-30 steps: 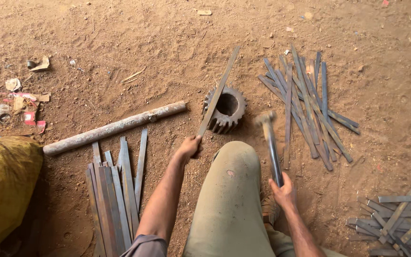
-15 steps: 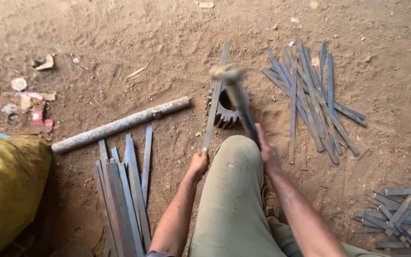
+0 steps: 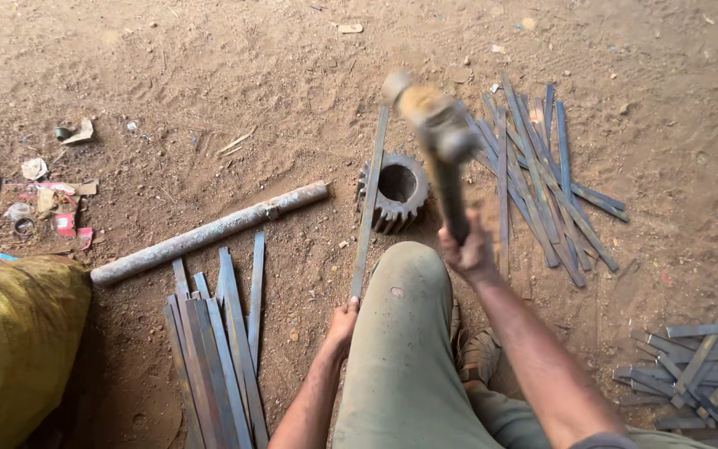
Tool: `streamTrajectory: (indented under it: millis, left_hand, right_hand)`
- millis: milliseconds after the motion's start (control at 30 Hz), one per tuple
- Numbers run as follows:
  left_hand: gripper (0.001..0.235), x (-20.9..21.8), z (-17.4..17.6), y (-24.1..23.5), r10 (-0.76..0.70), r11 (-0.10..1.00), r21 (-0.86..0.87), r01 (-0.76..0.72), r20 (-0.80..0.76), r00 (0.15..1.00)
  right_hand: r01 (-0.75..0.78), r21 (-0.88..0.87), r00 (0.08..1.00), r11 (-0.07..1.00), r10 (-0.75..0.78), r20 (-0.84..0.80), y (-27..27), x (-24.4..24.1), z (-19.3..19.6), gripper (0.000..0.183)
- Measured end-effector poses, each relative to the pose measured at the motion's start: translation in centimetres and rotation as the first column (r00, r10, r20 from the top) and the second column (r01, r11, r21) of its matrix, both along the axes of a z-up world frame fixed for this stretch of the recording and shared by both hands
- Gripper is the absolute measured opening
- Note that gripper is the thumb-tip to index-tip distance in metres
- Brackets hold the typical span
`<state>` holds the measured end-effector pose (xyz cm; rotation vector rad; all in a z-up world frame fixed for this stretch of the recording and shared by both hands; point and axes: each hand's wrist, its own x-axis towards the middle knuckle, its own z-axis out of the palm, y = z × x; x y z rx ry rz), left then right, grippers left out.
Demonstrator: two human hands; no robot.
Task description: The person sits on the ground and repeatedly hammers metal rods placed on a gear-shaped object. The person uses a hammer to strike the rods, adjusting their position between strikes.
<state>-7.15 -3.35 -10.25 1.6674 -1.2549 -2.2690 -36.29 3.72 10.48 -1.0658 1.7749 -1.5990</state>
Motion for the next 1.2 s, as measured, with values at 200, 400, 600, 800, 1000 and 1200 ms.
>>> streamTrajectory:
  millis: [200,400,600,800,1000,1200]
  left_hand:
    - [0.055,-0.3,0.1,-0.5,-0.057,0.996,-0.075,0.058,0.014,0.998]
    - [0.054,3.3,0.8,1.9,-0.002,0.999,0.05,0.001,0.022,1.0]
    - [0.056,5.7,2.4,2.9,-0.02,0.996,0.084,0.019,0.008,1.0]
    - [0.052,6.5,4.0,3.2,-0.003,0.997,0.077,-0.005,0.091,0.996]
    - [0.066,9.7,4.3,4.6,-0.073,0.995,0.07,0.07,0.03,0.997]
    - [0.059,13.0,4.8,7.1,-0.075,0.988,0.141,0.058,0.118,0.99]
  right_hand:
    - [0.068,0.268,0.992,0.961,-0.038,-0.117,1.4,3.2,-3.6,0.038]
    - [0.204,-0.057,0.928,0.977,-0.211,-0.306,1.6,1.6,2.4,0.043]
    - [0.109,-0.075,0.927,0.991,-0.128,-0.352,0.5,2.2,1.2,0.048]
    - [0.105,0.308,0.953,0.945,-0.007,-0.303,2.0,3.9,-1.6,0.049]
    - [0.149,-0.01,0.944,0.989,-0.145,-0.298,0.7,2.4,6.2,0.05]
    - [0.121,-0.25,0.929,0.961,-0.198,-0.313,-2.5,1.2,4.6,0.057]
